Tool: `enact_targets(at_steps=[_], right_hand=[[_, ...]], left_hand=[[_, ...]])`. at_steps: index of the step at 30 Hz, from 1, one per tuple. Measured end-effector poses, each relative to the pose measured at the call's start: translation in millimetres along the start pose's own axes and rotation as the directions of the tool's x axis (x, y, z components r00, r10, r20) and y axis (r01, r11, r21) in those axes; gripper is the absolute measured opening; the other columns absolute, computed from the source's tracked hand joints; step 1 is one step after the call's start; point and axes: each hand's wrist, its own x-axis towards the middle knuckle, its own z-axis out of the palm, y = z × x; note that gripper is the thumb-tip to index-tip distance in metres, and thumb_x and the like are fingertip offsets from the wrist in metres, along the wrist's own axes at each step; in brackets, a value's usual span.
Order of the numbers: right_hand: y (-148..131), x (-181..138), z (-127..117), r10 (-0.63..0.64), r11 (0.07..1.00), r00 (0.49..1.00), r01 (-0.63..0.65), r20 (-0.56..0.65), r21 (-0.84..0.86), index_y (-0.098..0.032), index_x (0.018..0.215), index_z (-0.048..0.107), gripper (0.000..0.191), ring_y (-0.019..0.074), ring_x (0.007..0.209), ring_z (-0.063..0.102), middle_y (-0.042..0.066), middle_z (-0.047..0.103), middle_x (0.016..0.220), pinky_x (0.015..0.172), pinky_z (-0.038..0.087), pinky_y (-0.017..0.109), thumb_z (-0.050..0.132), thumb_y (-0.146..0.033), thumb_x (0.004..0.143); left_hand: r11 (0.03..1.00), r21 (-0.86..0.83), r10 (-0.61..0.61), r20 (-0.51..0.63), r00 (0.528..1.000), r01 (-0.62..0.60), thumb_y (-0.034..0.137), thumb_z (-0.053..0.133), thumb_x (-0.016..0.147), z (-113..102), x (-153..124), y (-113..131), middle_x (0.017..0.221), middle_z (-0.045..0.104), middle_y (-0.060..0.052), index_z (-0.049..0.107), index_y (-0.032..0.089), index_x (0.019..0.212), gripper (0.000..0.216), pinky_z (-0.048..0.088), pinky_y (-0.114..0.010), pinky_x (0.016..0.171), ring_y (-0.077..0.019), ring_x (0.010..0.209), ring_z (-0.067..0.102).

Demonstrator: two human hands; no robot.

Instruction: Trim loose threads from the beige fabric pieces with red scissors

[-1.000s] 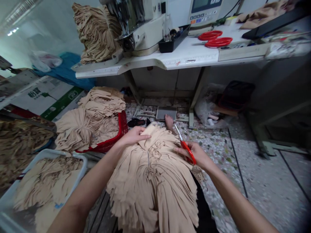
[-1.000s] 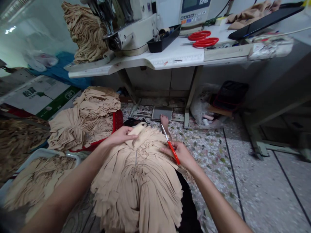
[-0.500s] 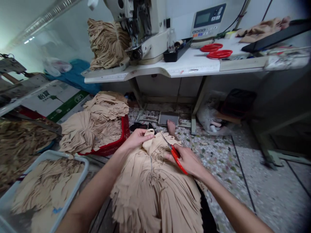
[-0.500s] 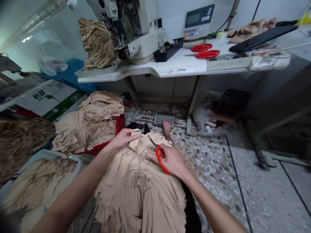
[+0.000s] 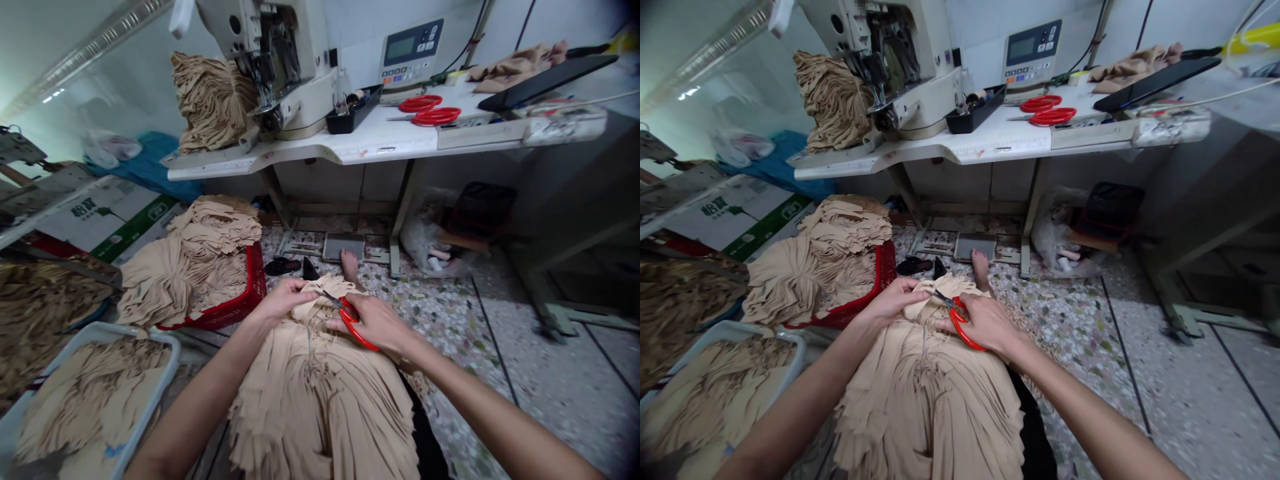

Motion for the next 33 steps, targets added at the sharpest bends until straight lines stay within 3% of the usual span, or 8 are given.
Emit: enact_targets(at_steps=[5,12,17,26,33], right_hand=[[1.7,4.7,3.9,-0.007,1.0,1.0,0.008,-0.023,0.025,-0.021,0.084,0.058,0.049,0.0209,0.066,0.059,0.006,0.067,0.074,0.058,0.025,0.028,0.052,-0.069,0.092],[7.0,7.7,6.4,0.042,0.993,0.999,-0.042,0.006,0.106,-0.021,0.068,0.056,0.057,0.0172,0.058,0.052,0.003,0.061,0.061,0.056,0.025,0.027,0.053,-0.073,0.09],[9.8,4.7,3.4,0.011,0.995,0.999,-0.015,0.042,0.101,-0.022,0.077,0.057,0.055,0.0173,0.059,0.051,0.002,0.062,0.066,0.057,0.026,0.027,0.052,-0.075,0.09],[-1.0,11.0,1.3,-0.128,0.982,0.989,0.117,0.07,0.146,-0.021,0.079,0.058,0.056,0.0165,0.06,0.049,0.002,0.061,0.068,0.058,0.026,0.026,0.052,-0.076,0.09],[3.0,20.7,13.1,-0.066,0.945,0.998,0.057,0.018,0.322,-0.02,0.062,0.053,0.058,0.0141,0.057,0.043,-0.002,0.05,0.057,0.055,0.024,0.026,0.065,-0.074,0.082]], left_hand=[[0.999,-0.033,-0.024,0.005,1.0,0.024,0.039,0.093,0.063,-2.9,1.5,-5.8,0.075,0.074,-0.005,0.08,0.01,0.086,0.04,0.043,-0.021,0.06,-0.0121,0.06,0.061],[0.991,-0.097,-0.095,0.011,0.995,0.096,0.038,0.093,0.064,-4.3,2.0,-12.4,0.078,0.075,-0.008,0.08,0.009,0.087,0.04,0.048,-0.023,0.06,-0.0132,0.06,0.063],[0.992,-0.094,-0.087,0.027,0.996,0.09,0.038,0.094,0.062,-3.0,-0.2,-9.9,0.077,0.075,-0.007,0.08,0.009,0.085,0.039,0.046,-0.021,0.06,-0.0124,0.061,0.063],[0.997,0.071,-0.038,0.126,0.991,0.029,0.042,0.091,0.067,-6.5,-0.1,-17.5,0.085,0.076,-0.008,0.081,0.01,0.092,0.041,0.044,-0.022,0.064,-0.014,0.069,0.061],[0.987,0.158,-0.014,0.127,0.992,-0.006,0.047,0.088,0.069,-11.1,-4.7,-14.4,0.073,0.07,-0.006,0.079,0.007,0.083,0.042,0.036,-0.021,0.057,-0.0116,0.061,0.054]])
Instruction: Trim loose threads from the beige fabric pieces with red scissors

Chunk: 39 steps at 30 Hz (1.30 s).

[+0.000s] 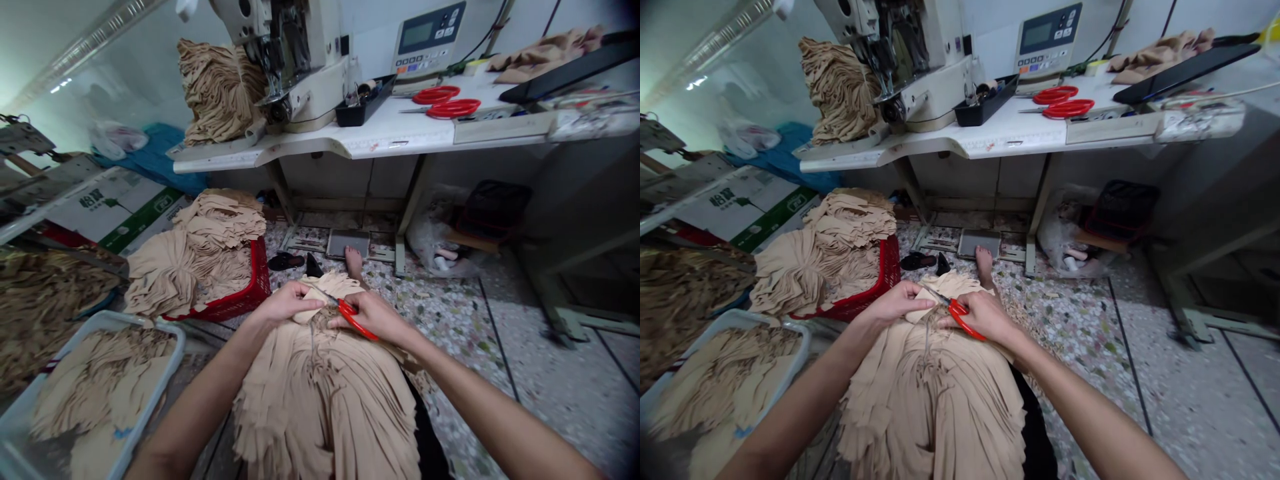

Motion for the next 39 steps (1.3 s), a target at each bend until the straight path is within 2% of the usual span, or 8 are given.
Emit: enact_targets(at_steps=[4,8,11,16,21,28,36,39], right_hand=[[14.1,-0.8,3.2,0.152,0.936,0.985,-0.117,-0.082,0.331,-0.021,0.061,0.044,0.061,0.012,0.054,0.036,-0.004,0.043,0.056,0.051,0.024,0.024,0.065,-0.075,0.079],[34.4,-11.3,-4.2,0.208,0.856,0.978,-0.189,0.015,0.482,-0.02,0.063,0.047,0.059,0.0105,0.05,0.034,-0.005,0.042,0.053,0.048,0.023,0.024,0.069,-0.073,0.078],[44.6,-15.8,-6.7,0.232,0.848,0.972,-0.225,0.045,0.479,-0.019,0.063,0.05,0.056,0.0098,0.051,0.035,-0.006,0.044,0.054,0.048,0.023,0.023,0.078,-0.067,0.073],[31.4,-8.4,6.4,0.266,0.748,0.962,-0.243,0.056,0.618,-0.02,0.067,0.051,0.053,0.0088,0.045,0.037,-0.006,0.049,0.05,0.043,0.024,0.022,0.081,-0.064,0.071],[12.2,3.3,17.3,0.28,0.661,0.959,-0.219,0.035,0.718,-0.02,0.068,0.053,0.054,0.0084,0.039,0.039,-0.005,0.052,0.048,0.037,0.025,0.02,0.08,-0.066,0.072],[15.1,39.5,23.6,0.342,0.655,0.937,-0.186,-0.067,0.733,-0.019,0.073,0.059,0.052,0.0117,0.044,0.052,0.002,0.065,0.059,0.039,0.036,0.022,0.082,-0.065,0.069],[-14.5,47.7,12.7,0.262,0.723,0.936,-0.028,-0.236,0.691,-0.021,0.075,0.052,0.052,0.0111,0.05,0.049,-0.004,0.056,0.058,0.047,0.039,0.024,0.084,-0.061,0.064],[-24.6,39.2,0.2,0.228,0.717,0.93,0.04,-0.289,0.696,-0.02,0.074,0.052,0.05,0.0114,0.052,0.05,-0.002,0.059,0.063,0.049,0.041,0.025,0.085,-0.057,0.066]], left_hand=[[0.986,0.16,0.064,-0.102,0.993,-0.047,0.049,0.083,0.075,-30.1,-28.3,8.7,0.068,0.067,-0.004,0.077,0.009,0.083,0.041,0.037,-0.02,0.054,-0.0108,0.057,0.054],[0.911,0.341,-0.266,0.059,0.962,0.231,0.057,0.075,0.081,-74.5,-62.1,15.1,0.05,0.056,0.002,0.074,0.012,0.094,0.047,0.031,-0.019,0.041,-0.0094,0.039,0.044],[0.868,0.449,-0.226,-0.026,0.974,0.214,0.057,0.072,0.083,-87.5,-63.7,23.6,0.057,0.061,0.0,0.072,0.012,0.089,0.045,0.036,-0.019,0.044,-0.0109,0.045,0.051],[0.797,0.597,0.195,-0.109,0.975,-0.093,0.042,0.07,0.087,-61.2,-7.8,28.5,0.101,0.075,-0.01,0.075,0.013,0.103,0.034,0.052,-0.026,0.076,-0.0205,0.089,0.069],[0.602,0.776,0.275,0.022,0.961,-0.19,0.025,0.071,0.085,-25.5,46.1,5.9,0.1,0.075,-0.009,0.076,0.014,0.11,0.027,0.05,-0.031,0.086,-0.0227,0.092,0.068],[0.382,0.832,0.496,0.183,0.849,-0.403,0.022,0.053,0.099,-10.7,17.8,-13.3,0.101,0.066,-0.01,0.074,0.019,0.114,0.026,0.046,-0.033,0.086,-0.0227,0.097,0.061],[0.807,0.472,0.454,-0.11,0.884,-0.356,0.032,0.072,0.09,-18.0,3.5,-23.5,0.12,0.066,-0.013,0.062,0.018,0.13,0.044,0.05,-0.033,0.092,-0.021,0.104,0.064],[0.909,0.313,0.311,-0.066,0.948,-0.277,0.039,0.074,0.087,-24.2,9.8,-12.6,0.108,0.071,-0.01,0.066,0.015,0.125,0.046,0.05,-0.03,0.086,-0.0184,0.095,0.066]])
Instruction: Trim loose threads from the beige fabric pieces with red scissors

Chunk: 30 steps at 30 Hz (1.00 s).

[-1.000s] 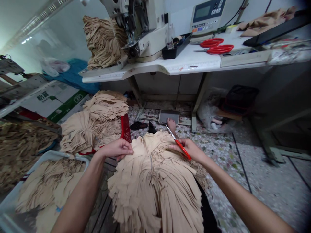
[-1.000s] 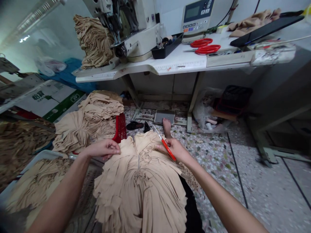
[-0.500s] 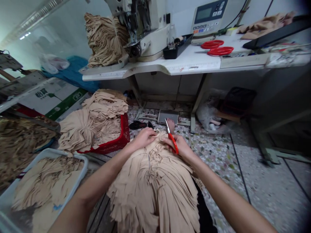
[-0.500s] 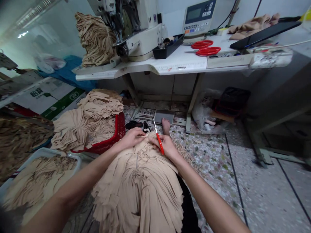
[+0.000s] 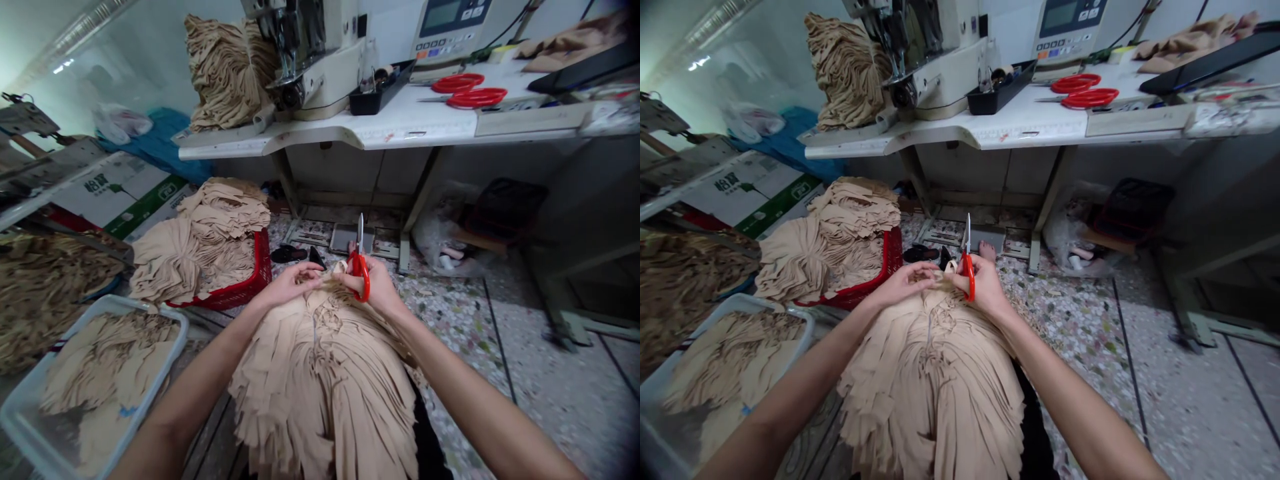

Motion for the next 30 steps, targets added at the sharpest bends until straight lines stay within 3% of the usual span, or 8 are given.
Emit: enact_targets(at_steps=[3,5,9,13,16,19,24,30], right_hand=[[-10.6,-3.0,-2.7,-0.009,0.995,0.999,0.005,0.041,0.097,-0.02,0.074,0.052,0.049,0.0116,0.054,0.053,0.003,0.068,0.076,0.052,0.044,0.025,0.088,-0.053,0.066],[-12.4,-3.3,-3.6,-0.01,0.992,0.998,0.002,0.066,0.122,-0.021,0.074,0.051,0.051,0.0124,0.057,0.055,0.005,0.071,0.082,0.054,0.046,0.026,0.088,-0.054,0.067],[-4.2,-7.4,-10.6,0.009,0.998,0.999,-0.011,0.033,0.06,-0.022,0.075,0.049,0.056,0.0154,0.058,0.057,0.004,0.068,0.076,0.055,0.047,0.028,0.083,-0.066,0.068],[6.4,-21.4,-29.4,0.006,0.965,0.993,0.024,0.114,-0.261,-0.022,0.071,0.047,0.054,0.014,0.051,0.047,-0.003,0.053,0.058,0.049,0.034,0.026,0.072,-0.07,0.079],[7.2,-34.0,-41.8,-0.013,0.81,0.962,0.171,0.274,-0.56,-0.022,0.073,0.049,0.049,0.015,0.056,0.047,-0.002,0.053,0.062,0.053,0.031,0.027,0.065,-0.066,0.087],[3.7,-43.3,-45.7,0.052,0.646,0.923,0.261,0.382,-0.718,-0.022,0.079,0.05,0.043,0.017,0.059,0.052,0.0,0.058,0.066,0.057,0.031,0.028,0.057,-0.062,0.094],[2.5,-45.8,-40.2,0.104,0.542,0.905,0.296,0.412,-0.786,-0.022,0.082,0.053,0.045,0.0189,0.061,0.055,0.004,0.064,0.071,0.058,0.03,0.028,0.053,-0.066,0.095],[6.6,-39.0,-32.7,0.061,0.552,0.907,0.316,0.416,-0.771,-0.022,0.084,0.056,0.047,0.0198,0.065,0.058,0.005,0.066,0.074,0.059,0.03,0.028,0.053,-0.067,0.095]], left_hand=[[0.996,-0.042,-0.076,0.13,0.989,0.082,0.045,0.078,0.082,-3.6,8.7,13.7,0.082,0.07,-0.003,0.074,0.012,0.093,0.035,0.045,-0.023,0.069,-0.0139,0.074,0.062],[0.984,-0.12,-0.114,0.167,0.979,0.135,0.045,0.081,0.08,-3.9,10.7,22.8,0.072,0.067,-0.001,0.074,0.011,0.085,0.035,0.04,-0.021,0.059,-0.0112,0.064,0.059],[0.945,-0.24,-0.197,0.127,0.972,0.223,0.041,0.089,0.071,-5.2,3.1,33.0,0.077,0.07,-0.004,0.075,0.009,0.091,0.04,0.046,-0.02,0.058,-0.0115,0.064,0.062],[0.9,-0.361,-0.27,-0.017,0.963,0.246,0.042,0.09,0.069,-7.0,-11.2,31.9,0.088,0.074,-0.009,0.076,0.008,0.101,0.049,0.053,-0.025,0.065,-0.0152,0.07,0.066],[0.902,-0.383,-0.264,-0.119,0.957,0.2,0.044,0.088,0.072,-4.8,-16.9,26.3,0.087,0.075,-0.009,0.078,0.008,0.097,0.045,0.051,-0.024,0.064,-0.0143,0.068,0.065],[0.909,-0.374,-0.257,-0.157,0.954,0.183,0.046,0.087,0.073,1.3,-16.3,21.1,0.084,0.075,-0.008,0.078,0.008,0.095,0.044,0.049,-0.023,0.062,-0.0145,0.067,0.064],[0.896,-0.406,-0.235,-0.094,0.967,0.178,0.044,0.087,0.073,13.1,-12.2,21.1,0.091,0.076,-0.009,0.079,0.009,0.097,0.043,0.051,-0.026,0.068,-0.0167,0.072,0.066],[0.872,-0.441,-0.257,-0.047,0.965,0.211,0.042,0.088,0.072,18.5,-12.8,21.2,0.089,0.077,-0.009,0.079,0.01,0.098,0.042,0.05,-0.024,0.067,-0.0149,0.069,0.066]])
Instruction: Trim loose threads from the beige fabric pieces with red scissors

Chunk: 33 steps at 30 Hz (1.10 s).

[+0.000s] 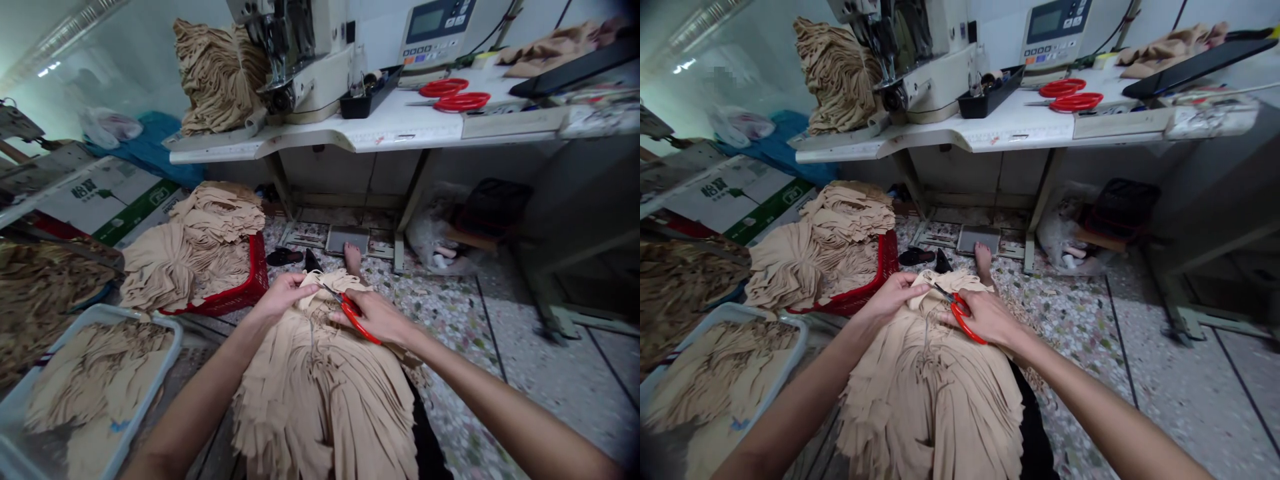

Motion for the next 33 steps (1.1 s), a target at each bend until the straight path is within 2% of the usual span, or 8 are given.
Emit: enact_targets(at_steps=[5,11,16,23,28,33], right_hand=[[-2.4,4.3,0.7,-0.006,1.0,0.999,0.006,-0.035,-0.006,-0.022,0.08,0.056,0.047,0.019,0.062,0.055,0.004,0.065,0.071,0.058,0.029,0.028,0.054,-0.067,0.093],[4.8,5.6,1.2,0.051,0.999,0.998,-0.05,-0.037,0.019,-0.022,0.065,0.051,0.055,0.0167,0.056,0.05,0.002,0.059,0.06,0.056,0.026,0.027,0.056,-0.07,0.091],[11.3,1.4,1.8,0.03,1.0,1.0,-0.03,-0.006,0.01,-0.022,0.074,0.054,0.052,0.0173,0.059,0.052,0.002,0.06,0.064,0.056,0.027,0.027,0.058,-0.072,0.088],[0.3,10.8,-1.5,-0.03,0.999,1.0,0.03,-0.001,-0.022,-0.022,0.078,0.056,0.051,0.0179,0.06,0.052,0.003,0.063,0.069,0.057,0.027,0.027,0.056,-0.072,0.089],[-1.8,25.2,-1.0,-0.048,0.999,0.999,0.048,-0.022,0.014,-0.021,0.073,0.056,0.051,0.0159,0.058,0.049,0.001,0.059,0.064,0.057,0.026,0.027,0.06,-0.07,0.088],[6.5,34.9,6.3,0.0,0.991,0.998,0.008,-0.057,0.137,-0.02,0.061,0.052,0.056,0.0129,0.054,0.041,-0.002,0.049,0.057,0.054,0.024,0.026,0.066,-0.07,0.082]], left_hand=[[0.999,-0.002,-0.037,-0.002,0.999,0.037,0.043,0.09,0.068,0.6,-1.0,0.1,0.089,0.077,-0.009,0.08,0.01,0.095,0.044,0.05,-0.025,0.067,-0.0158,0.069,0.066],[0.997,-0.017,-0.075,-0.013,0.997,0.074,0.045,0.091,0.067,2.1,0.2,-1.3,0.085,0.076,-0.009,0.08,0.01,0.092,0.044,0.049,-0.024,0.064,-0.015,0.065,0.065],[0.998,-0.01,-0.065,-0.011,0.998,0.065,0.044,0.09,0.068,3.1,-0.6,0.9,0.083,0.076,-0.009,0.08,0.01,0.092,0.043,0.049,-0.025,0.065,-0.0154,0.066,0.065],[0.997,0.077,-0.021,0.025,0.999,0.019,0.042,0.089,0.069,0.6,-1.2,0.0,0.076,0.074,-0.005,0.08,0.01,0.086,0.038,0.042,-0.021,0.06,-0.0122,0.061,0.059],[0.996,0.076,-0.045,-0.004,0.999,0.045,0.043,0.091,0.064,-1.8,-1.5,-4.6,0.073,0.072,-0.005,0.079,0.009,0.082,0.041,0.041,-0.021,0.058,-0.012,0.06,0.058],[0.988,0.153,-0.02,-0.027,0.999,0.024,0.05,0.085,0.07,-8.9,-10.7,-0.3,0.073,0.07,-0.005,0.077,0.009,0.086,0.044,0.042,-0.022,0.057,-0.0125,0.059,0.058]])
